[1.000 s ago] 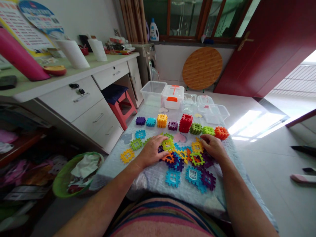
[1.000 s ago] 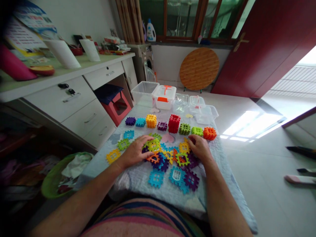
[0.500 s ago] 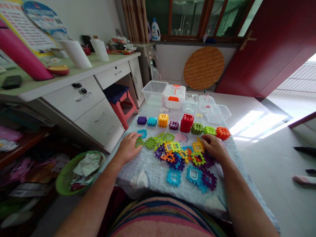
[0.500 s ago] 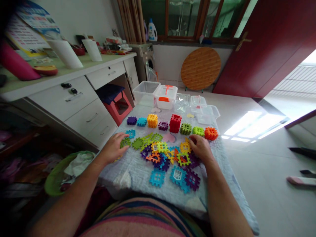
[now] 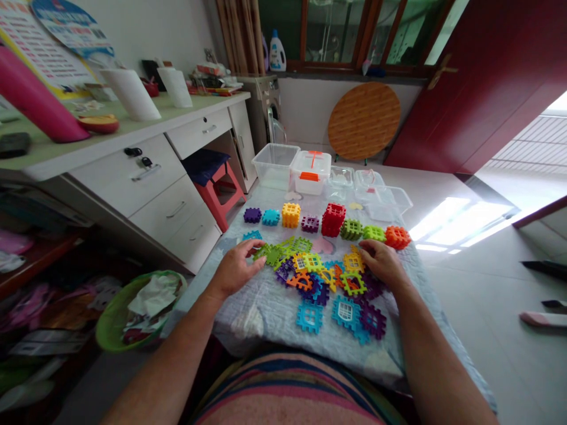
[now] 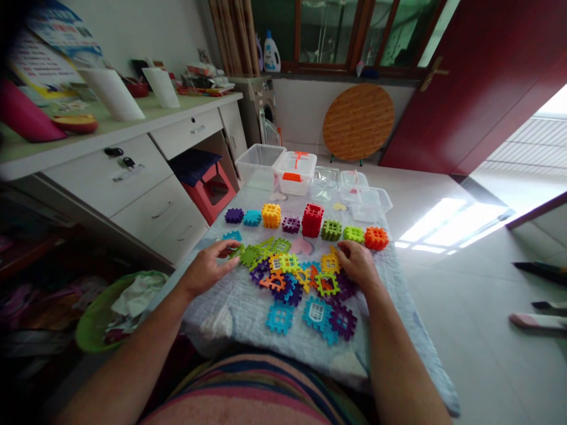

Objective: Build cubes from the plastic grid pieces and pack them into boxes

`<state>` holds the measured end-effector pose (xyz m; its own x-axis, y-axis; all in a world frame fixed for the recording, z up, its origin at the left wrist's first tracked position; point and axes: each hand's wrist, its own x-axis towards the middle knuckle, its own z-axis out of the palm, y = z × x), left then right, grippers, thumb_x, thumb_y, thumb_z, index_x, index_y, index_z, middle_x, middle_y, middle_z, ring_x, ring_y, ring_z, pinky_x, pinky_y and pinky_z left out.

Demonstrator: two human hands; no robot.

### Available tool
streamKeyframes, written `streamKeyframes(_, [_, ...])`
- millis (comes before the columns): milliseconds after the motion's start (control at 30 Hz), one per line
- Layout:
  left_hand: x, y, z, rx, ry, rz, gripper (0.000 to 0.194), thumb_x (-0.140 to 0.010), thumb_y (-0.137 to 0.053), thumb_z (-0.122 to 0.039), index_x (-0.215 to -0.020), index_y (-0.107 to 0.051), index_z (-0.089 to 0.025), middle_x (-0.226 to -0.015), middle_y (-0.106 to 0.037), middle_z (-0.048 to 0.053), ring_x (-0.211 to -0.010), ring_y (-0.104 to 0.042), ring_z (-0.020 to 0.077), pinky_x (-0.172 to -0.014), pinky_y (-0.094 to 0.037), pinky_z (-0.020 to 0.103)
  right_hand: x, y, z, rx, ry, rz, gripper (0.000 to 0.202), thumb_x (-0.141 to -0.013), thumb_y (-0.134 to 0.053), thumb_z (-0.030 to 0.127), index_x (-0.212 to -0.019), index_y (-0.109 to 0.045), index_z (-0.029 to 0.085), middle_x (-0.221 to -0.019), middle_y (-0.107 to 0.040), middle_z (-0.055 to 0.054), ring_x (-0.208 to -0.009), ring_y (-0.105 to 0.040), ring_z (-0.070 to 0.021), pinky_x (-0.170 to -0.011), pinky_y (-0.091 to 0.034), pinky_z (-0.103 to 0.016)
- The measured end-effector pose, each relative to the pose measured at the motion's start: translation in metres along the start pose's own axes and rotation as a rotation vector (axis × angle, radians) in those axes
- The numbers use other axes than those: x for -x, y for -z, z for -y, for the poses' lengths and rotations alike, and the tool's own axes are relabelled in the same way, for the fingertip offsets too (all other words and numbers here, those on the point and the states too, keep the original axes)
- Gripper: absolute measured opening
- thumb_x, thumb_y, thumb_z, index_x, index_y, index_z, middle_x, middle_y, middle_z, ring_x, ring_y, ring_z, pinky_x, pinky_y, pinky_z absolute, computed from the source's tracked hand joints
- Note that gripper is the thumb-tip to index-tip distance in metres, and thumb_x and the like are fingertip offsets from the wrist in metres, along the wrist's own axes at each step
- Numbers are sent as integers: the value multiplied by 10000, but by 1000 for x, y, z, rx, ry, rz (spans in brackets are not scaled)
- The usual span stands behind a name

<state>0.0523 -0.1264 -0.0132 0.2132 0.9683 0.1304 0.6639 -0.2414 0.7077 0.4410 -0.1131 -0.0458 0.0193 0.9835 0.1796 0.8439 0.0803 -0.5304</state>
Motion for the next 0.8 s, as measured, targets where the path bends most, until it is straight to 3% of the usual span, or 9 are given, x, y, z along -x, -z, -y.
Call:
streamKeyframes(100, [-2,-9,-5,262,56,60,372,-880,-489,-454,-1108,-604,-184,-1067,-683,52,-970,-651,217,-858,-521,329,0,0,0,-1,7,11,294,-807,-511,332,-963,-710,182,-778,-710,-37,-686,-630,-176,-659,-458,-279])
streamKeyframes(200, [-5,-19,-7,390,116,26,425,-902,-429,-534,-1016,-615,-169,-935,-683,43,-865,-650,209,-739,-525,299,0,0,0,1,11,14,300,-813,-507,331,-972,-707,174,-800,-715,-44,-706,-637,-180,-674,-458,-282])
streamKeyframes(400, [-13,-27,-9,260,135,-149,411,-917,-395,-541,-772,-549,-188,-632,-534,-20,-571,-531,140,-533,-432,237,0,1,0,0,7,10,293,-807,-511,315,-972,-705,171,-779,-704,-37,-700,-635,-176,-680,-457,-277])
streamKeyframes(500, [-13,-21,-7,202,145,-128,394,-921,-393,-526,-801,-566,-193,-616,-515,-32,-535,-521,133,-504,-414,230,0,0,-1,0,4,14,291,-802,-514,318,-967,-703,170,-754,-691,-30,-681,-628,-173,-661,-451,-275])
streamKeyframes(600, [-11,-14,-5,102,103,-5,383,-928,-399,-499,-805,-598,-196,-604,-527,-33,-559,-533,139,-544,-419,236,0,0,-1,0,6,11,293,-805,-510,323,-968,-700,171,-763,-693,-32,-685,-629,-174,-657,-449,-277])
streamKeyframes(700, [-10,-8,-4,-27,-15,112,356,-937,-393,-434,-817,-628,-195,-714,-610,-1,-703,-587,165,-680,-458,269,0,0,-1,0,11,16,296,-809,-507,335,-965,-699,172,-763,-697,-37,-682,-629,-177,-654,-452,-280])
streamKeyframes(800, [-13,-8,-2,-186,-120,35,304,-919,-412,-362,-891,-654,-180,-908,-644,60,-909,-597,217,-860,-464,347,-1,0,-1,5,9,23,305,-813,-500,341,-968,-699,170,-784,-704,-47,-695,-634,-183,-662,-460,-286])
